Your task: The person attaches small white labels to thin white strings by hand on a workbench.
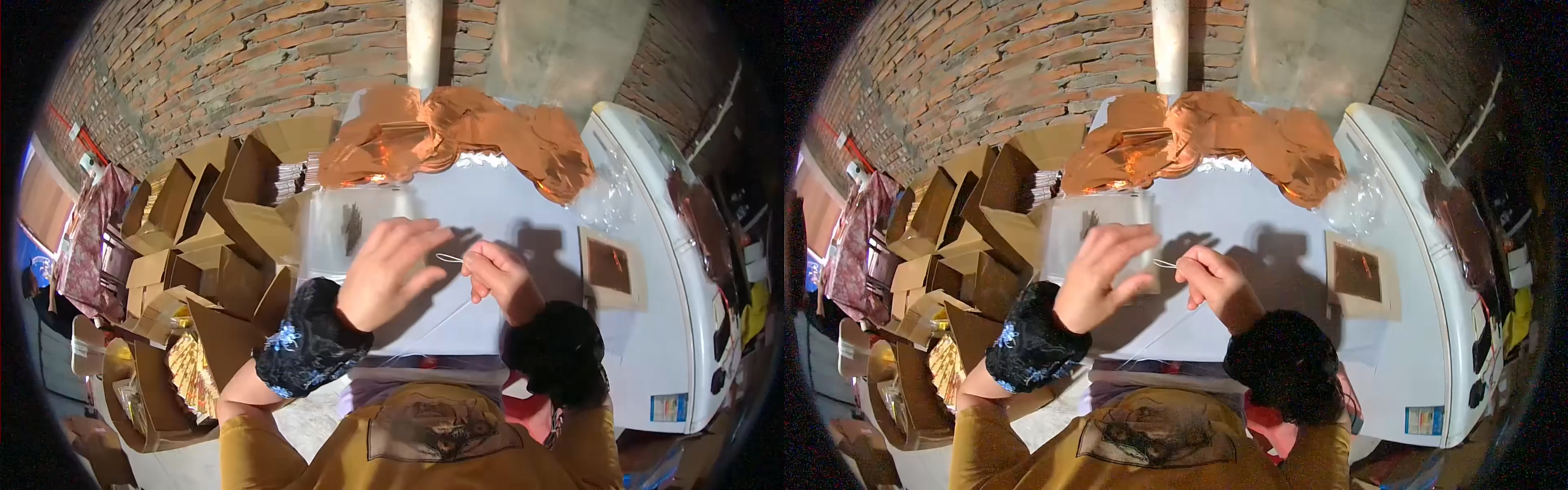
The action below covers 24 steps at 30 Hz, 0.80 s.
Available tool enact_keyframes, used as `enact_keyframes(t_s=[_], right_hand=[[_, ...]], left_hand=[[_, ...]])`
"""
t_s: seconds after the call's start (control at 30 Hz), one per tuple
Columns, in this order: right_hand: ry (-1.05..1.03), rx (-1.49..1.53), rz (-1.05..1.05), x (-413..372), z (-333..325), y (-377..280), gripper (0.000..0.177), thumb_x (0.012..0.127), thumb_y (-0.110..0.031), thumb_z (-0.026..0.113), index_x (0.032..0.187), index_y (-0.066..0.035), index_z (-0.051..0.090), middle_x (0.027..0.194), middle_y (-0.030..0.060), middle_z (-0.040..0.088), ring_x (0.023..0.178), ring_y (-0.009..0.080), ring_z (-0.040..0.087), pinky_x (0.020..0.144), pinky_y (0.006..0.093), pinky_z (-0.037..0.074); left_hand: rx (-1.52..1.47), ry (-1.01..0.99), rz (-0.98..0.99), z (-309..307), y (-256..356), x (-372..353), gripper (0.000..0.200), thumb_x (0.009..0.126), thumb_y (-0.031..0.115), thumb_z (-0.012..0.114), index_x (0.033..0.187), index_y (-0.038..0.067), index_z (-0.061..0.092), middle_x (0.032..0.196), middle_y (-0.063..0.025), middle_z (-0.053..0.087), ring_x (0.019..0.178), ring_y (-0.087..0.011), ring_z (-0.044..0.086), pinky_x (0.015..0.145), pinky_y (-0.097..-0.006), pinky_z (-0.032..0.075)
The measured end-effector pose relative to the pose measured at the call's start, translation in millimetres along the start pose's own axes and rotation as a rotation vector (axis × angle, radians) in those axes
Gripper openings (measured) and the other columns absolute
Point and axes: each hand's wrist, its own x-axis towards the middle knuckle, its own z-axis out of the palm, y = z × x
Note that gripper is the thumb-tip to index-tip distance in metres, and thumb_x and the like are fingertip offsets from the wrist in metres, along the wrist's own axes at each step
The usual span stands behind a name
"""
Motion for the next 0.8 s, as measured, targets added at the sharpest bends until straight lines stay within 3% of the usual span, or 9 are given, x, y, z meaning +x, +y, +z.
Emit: enact_keyframes(t_s=[0.13,0.3,0.43,0.53,0.63,0.67,0.73,0.77,0.8], right_hand=[[-0.029,-0.023,-0.004,11.7,-0.3,-7.5,0.020,0.091,-0.017,0.049,0.078,-0.001,0.054,0.064,0.0017,0.049,0.056,0.0082,0.047,0.054,0.0254,0.046],[-0.058,0.033,0.032,25.8,-6.5,-3.0,0.018,0.090,-0.012,0.047,0.077,0.000,0.053,0.062,0.0018,0.046,0.055,0.0099,0.046,0.053,0.0276,0.045],[-0.024,0.013,0.098,33.3,-6.3,-2.2,0.018,0.089,-0.014,0.048,0.077,0.000,0.054,0.067,0.0026,0.049,0.055,0.0093,0.046,0.053,0.0268,0.046],[-0.030,-0.003,0.119,37.1,-7.2,-1.9,0.019,0.090,-0.015,0.048,0.080,0.000,0.054,0.070,0.0029,0.052,0.056,0.0089,0.047,0.054,0.0264,0.046],[-0.037,0.018,0.111,43.8,-6.1,0.3,0.020,0.092,-0.018,0.049,0.083,0.000,0.055,0.074,0.0034,0.054,0.057,0.0086,0.047,0.054,0.0261,0.046],[-0.093,0.001,0.089,46.3,-10.4,2.5,0.021,0.093,-0.019,0.048,0.087,0.000,0.056,0.078,0.0040,0.056,0.058,0.0088,0.049,0.056,0.0260,0.047],[-0.078,0.066,0.117,49.1,-10.1,3.8,0.021,0.093,-0.019,0.048,0.088,0.000,0.056,0.079,0.0042,0.057,0.061,0.0091,0.050,0.058,0.0263,0.048],[-0.088,0.137,0.097,51.0,-10.9,6.6,0.021,0.094,-0.019,0.047,0.089,0.000,0.056,0.079,0.0036,0.056,0.063,0.0093,0.051,0.062,0.0262,0.049],[-0.091,0.110,0.066,54.2,-11.3,8.6,0.021,0.095,-0.019,0.047,0.089,0.000,0.055,0.079,0.0034,0.056,0.064,0.0093,0.051,0.063,0.0259,0.049]], left_hand=[[0.029,-0.003,0.028,18.2,-4.0,5.6,0.045,0.073,0.018,0.071,0.115,0.006,0.059,0.107,-0.0062,0.059,0.097,-0.0256,0.053,0.084,-0.0363,0.043],[0.479,-0.008,0.300,22.5,-14.0,6.9,0.042,0.072,0.014,0.060,0.112,0.003,0.058,0.092,-0.0045,0.055,0.088,-0.0187,0.054,0.075,-0.0295,0.043],[0.506,-0.033,0.341,24.8,-24.0,7.3,0.037,0.072,0.015,0.059,0.107,0.001,0.058,0.090,-0.0044,0.054,0.081,-0.0192,0.053,0.071,-0.0289,0.042],[0.344,-0.103,0.188,23.8,-23.2,9.5,0.032,0.071,0.012,0.061,0.102,0.003,0.060,0.085,-0.0051,0.055,0.080,-0.0215,0.054,0.069,-0.0293,0.043],[-0.037,-0.086,-0.062,33.9,-27.6,5.5,0.026,0.074,0.009,0.062,0.100,0.005,0.060,0.080,-0.0069,0.056,0.076,-0.0268,0.055,0.067,-0.0327,0.044],[-0.196,-0.085,-0.108,36.3,-32.0,5.4,0.014,0.085,0.010,0.059,0.099,0.006,0.060,0.079,-0.0057,0.060,0.074,-0.0229,0.057,0.065,-0.0320,0.047],[-0.796,-0.358,-0.856,16.5,-19.5,20.6,0.015,0.093,0.018,0.057,0.099,0.004,0.060,0.083,-0.0033,0.063,0.075,-0.0146,0.059,0.065,-0.0275,0.048],[-1.038,-0.314,-0.887,27.3,-35.3,12.9,0.022,0.095,0.023,0.055,0.100,0.002,0.060,0.085,-0.0017,0.064,0.075,-0.0073,0.059,0.063,-0.0211,0.048],[-1.179,-0.310,-0.924,27.4,-40.0,15.0,0.023,0.095,0.022,0.054,0.101,0.001,0.060,0.085,-0.0022,0.063,0.074,-0.0077,0.059,0.064,-0.0202,0.049]])
